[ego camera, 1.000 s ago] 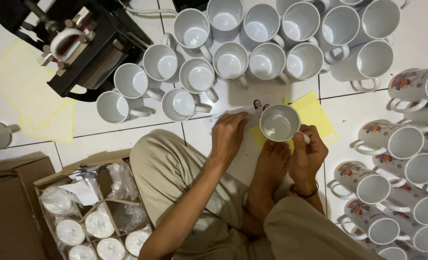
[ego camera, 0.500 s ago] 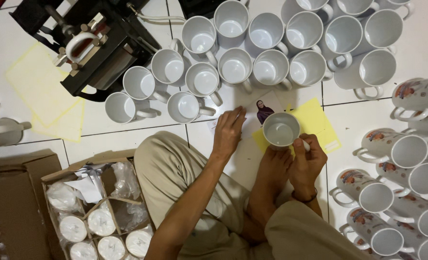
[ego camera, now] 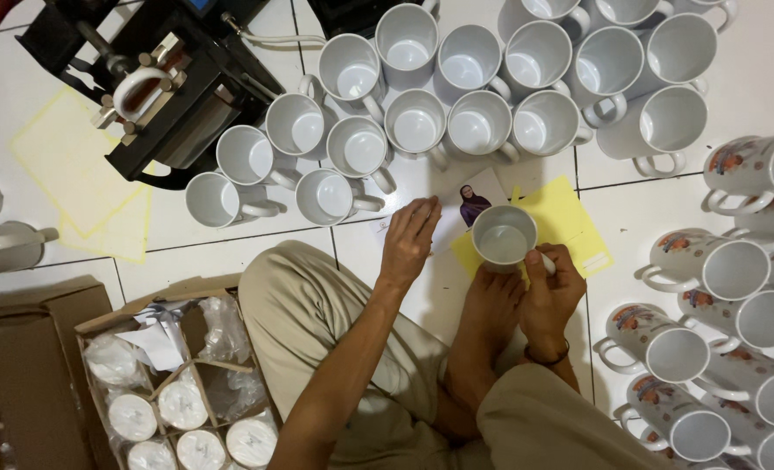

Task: The person sits on the floor and applies a printed transfer sheet to a white ceramic mug. They smooth the paper onto the mug's surface, then place the mug into a heat press machine to transfer the design. After pressing, they remove the mug and peel off the transfer paper.

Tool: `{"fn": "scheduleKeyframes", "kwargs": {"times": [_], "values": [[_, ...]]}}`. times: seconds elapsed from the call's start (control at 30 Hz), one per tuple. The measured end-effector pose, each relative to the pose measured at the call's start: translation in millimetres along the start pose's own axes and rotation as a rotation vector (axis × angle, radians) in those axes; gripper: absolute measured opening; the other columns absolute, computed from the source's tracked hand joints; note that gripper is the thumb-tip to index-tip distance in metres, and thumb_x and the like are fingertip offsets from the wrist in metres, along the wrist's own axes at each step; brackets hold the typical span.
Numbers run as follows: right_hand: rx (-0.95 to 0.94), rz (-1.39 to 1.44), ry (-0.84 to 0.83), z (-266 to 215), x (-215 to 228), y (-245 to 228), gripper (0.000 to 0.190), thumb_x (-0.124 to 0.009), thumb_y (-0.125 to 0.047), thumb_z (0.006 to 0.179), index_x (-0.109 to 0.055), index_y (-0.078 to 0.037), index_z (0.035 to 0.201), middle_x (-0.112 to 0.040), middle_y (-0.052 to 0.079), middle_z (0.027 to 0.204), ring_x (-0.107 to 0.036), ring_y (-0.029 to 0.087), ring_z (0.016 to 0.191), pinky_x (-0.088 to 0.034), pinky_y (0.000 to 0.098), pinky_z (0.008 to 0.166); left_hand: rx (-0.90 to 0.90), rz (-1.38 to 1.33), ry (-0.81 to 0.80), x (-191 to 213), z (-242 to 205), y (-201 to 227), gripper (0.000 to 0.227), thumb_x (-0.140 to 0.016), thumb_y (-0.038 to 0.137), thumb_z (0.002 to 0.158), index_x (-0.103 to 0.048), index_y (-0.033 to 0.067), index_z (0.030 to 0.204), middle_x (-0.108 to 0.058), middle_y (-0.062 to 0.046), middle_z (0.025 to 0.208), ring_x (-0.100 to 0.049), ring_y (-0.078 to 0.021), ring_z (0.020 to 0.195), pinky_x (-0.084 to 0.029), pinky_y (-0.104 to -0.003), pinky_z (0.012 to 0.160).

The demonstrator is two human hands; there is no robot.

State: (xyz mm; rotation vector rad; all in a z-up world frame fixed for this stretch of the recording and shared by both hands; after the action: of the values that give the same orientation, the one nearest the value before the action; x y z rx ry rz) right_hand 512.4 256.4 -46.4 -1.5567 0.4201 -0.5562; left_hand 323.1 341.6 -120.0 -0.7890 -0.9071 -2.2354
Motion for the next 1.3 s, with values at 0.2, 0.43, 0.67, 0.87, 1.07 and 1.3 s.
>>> {"fn": "scheduleKeyframes", "kwargs": {"times": [0.2,0.43,0.67,0.87,1.07,1.3], "values": [[-0.016,0.009,-0.004,-2,1,-5,0.031,-0.068,-0.012,0.104,-0.052,-0.007,0.079,-0.057,0.003,0.084,-0.043,0.006,0.08,-0.035,0.0224,0.074,0.007,0.006,0.0,4,3,4,0.022,-0.072,-0.001,0.095,-0.074,-0.0014,0.117,-0.073,-0.015,0.117,-0.069,-0.0266,0.109,-0.057,-0.035,0.088],[-0.046,0.0,-0.036,-1,-4,2,0.031,-0.069,-0.015,0.105,-0.054,-0.007,0.08,-0.058,0.002,0.083,-0.045,0.007,0.078,-0.034,0.0223,0.072,0.013,-0.012,0.012,-3,-4,0,0.025,-0.073,-0.001,0.094,-0.073,-0.0008,0.119,-0.072,-0.017,0.12,-0.07,-0.028,0.11,-0.059,-0.037,0.09],[-0.034,0.042,-0.062,-2,-22,-4,0.028,-0.072,-0.015,0.102,-0.054,-0.008,0.081,-0.059,0.002,0.084,-0.047,0.005,0.078,-0.035,0.0216,0.072,-0.002,0.004,0.021,-5,-7,-1,0.026,-0.073,0.0,0.094,-0.073,-0.0005,0.119,-0.072,-0.017,0.122,-0.07,-0.0284,0.111,-0.059,-0.038,0.091],[-0.045,0.1,-0.106,7,-22,18,0.029,-0.069,-0.016,0.105,-0.054,-0.008,0.081,-0.059,0.003,0.075,-0.057,0.008,0.059,-0.044,0.0205,0.058,0.052,0.007,0.03,13,11,7,0.017,-0.073,0.006,0.095,-0.077,0.0074,0.112,-0.075,-0.008,0.111,-0.069,-0.0294,0.11,-0.056,-0.043,0.094],[-0.047,0.163,-0.201,15,-12,6,0.02,-0.069,-0.011,0.1,-0.057,-0.003,0.086,-0.063,0.007,0.07,-0.065,0.011,0.053,-0.051,0.0234,0.052,0.524,-0.327,-0.082,48,35,30,0.011,-0.079,0.004,0.089,-0.077,0.0029,0.1,-0.078,-0.012,0.089,-0.074,-0.0291,0.086,-0.058,-0.036,0.076],[0.266,-0.145,-0.251,13,-17,-50,0.027,-0.072,-0.012,0.097,-0.061,0.0,0.076,-0.056,0.015,0.104,-0.062,0.032,0.106,-0.048,0.0425,0.098,0.928,-0.427,-0.33,117,90,36,0.007,-0.078,0.016,0.091,-0.082,0.0118,0.095,-0.078,-0.012,0.081,-0.076,-0.0286,0.08,-0.058,-0.04,0.067]]}}
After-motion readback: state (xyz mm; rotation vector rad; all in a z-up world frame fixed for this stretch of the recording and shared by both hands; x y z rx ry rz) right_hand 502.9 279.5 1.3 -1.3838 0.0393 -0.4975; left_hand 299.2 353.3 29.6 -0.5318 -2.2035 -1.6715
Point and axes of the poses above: each hand's wrist, its own z-axis towards the middle knuckle, its own x-axis out of the back of the hand, y = z × x, the point moved 1 cm from there along z, towards the middle knuckle
